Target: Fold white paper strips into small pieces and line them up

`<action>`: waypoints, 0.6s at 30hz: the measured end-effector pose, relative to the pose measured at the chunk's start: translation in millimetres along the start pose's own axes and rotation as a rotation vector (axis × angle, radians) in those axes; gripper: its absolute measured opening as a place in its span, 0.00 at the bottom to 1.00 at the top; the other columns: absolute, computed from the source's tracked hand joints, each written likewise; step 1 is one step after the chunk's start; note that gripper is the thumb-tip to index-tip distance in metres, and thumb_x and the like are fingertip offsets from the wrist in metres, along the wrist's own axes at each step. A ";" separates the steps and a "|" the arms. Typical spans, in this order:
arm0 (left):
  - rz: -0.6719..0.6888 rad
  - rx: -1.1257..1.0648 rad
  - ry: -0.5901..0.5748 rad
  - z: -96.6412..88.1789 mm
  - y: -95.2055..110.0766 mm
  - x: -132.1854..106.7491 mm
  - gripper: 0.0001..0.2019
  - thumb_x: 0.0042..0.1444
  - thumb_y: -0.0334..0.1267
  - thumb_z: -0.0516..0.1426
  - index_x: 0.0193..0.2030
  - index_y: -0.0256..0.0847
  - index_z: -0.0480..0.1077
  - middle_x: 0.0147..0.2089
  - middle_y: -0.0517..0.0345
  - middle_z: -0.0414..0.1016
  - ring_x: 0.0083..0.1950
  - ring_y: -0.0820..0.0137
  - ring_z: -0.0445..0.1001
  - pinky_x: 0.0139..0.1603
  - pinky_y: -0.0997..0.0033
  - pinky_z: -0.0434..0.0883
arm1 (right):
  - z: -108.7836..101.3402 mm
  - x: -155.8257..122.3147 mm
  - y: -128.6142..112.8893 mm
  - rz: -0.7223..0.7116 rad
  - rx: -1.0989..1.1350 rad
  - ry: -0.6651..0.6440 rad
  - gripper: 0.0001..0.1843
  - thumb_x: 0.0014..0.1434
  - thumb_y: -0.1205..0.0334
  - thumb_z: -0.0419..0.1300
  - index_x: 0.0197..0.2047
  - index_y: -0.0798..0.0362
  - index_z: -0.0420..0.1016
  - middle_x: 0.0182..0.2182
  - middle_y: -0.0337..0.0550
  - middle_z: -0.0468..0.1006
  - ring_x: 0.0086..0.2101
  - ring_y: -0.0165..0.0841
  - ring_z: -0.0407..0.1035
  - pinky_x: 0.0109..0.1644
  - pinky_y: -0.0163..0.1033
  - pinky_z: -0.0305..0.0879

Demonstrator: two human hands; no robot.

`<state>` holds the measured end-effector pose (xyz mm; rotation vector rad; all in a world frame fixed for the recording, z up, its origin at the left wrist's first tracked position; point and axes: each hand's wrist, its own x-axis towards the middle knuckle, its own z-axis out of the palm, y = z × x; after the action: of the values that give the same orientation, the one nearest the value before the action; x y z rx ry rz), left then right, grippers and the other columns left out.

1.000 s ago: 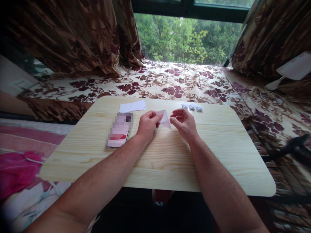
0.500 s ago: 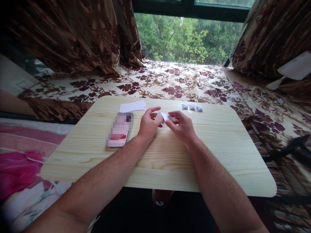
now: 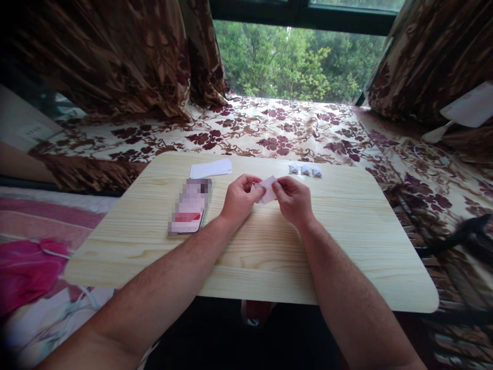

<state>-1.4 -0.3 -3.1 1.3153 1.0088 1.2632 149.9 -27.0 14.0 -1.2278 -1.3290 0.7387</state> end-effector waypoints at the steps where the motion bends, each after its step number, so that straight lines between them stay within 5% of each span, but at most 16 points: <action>1: -0.003 0.007 0.011 -0.5 0.2 0.0 0.12 0.48 0.41 0.64 0.39 0.39 0.73 0.27 0.62 0.72 0.26 0.74 0.68 0.28 0.74 0.65 | -0.1 0.1 -0.5 0.009 0.005 -0.003 0.12 0.56 0.51 0.65 0.32 0.52 0.77 0.24 0.39 0.77 0.25 0.31 0.69 0.28 0.37 0.66; 10: 0.129 0.284 0.119 -0.1 11.4 -8.4 0.11 0.50 0.40 0.63 0.40 0.42 0.74 0.24 0.65 0.69 0.25 0.74 0.65 0.29 0.75 0.62 | -1.6 1.9 0.7 0.040 0.052 -0.017 0.10 0.53 0.56 0.67 0.32 0.52 0.73 0.20 0.34 0.71 0.20 0.25 0.61 0.22 0.33 0.57; 18: 0.139 0.289 0.111 1.8 14.0 -11.4 0.09 0.52 0.39 0.62 0.40 0.43 0.72 0.29 0.63 0.74 0.27 0.74 0.67 0.30 0.75 0.62 | -3.1 0.6 -3.6 0.151 0.209 -0.085 0.12 0.52 0.56 0.68 0.35 0.51 0.69 0.19 0.32 0.74 0.17 0.25 0.63 0.20 0.32 0.57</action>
<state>-1.8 -13.7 9.1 1.5725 1.2311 1.3427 152.1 -28.1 18.1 -1.1465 -1.2028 1.0212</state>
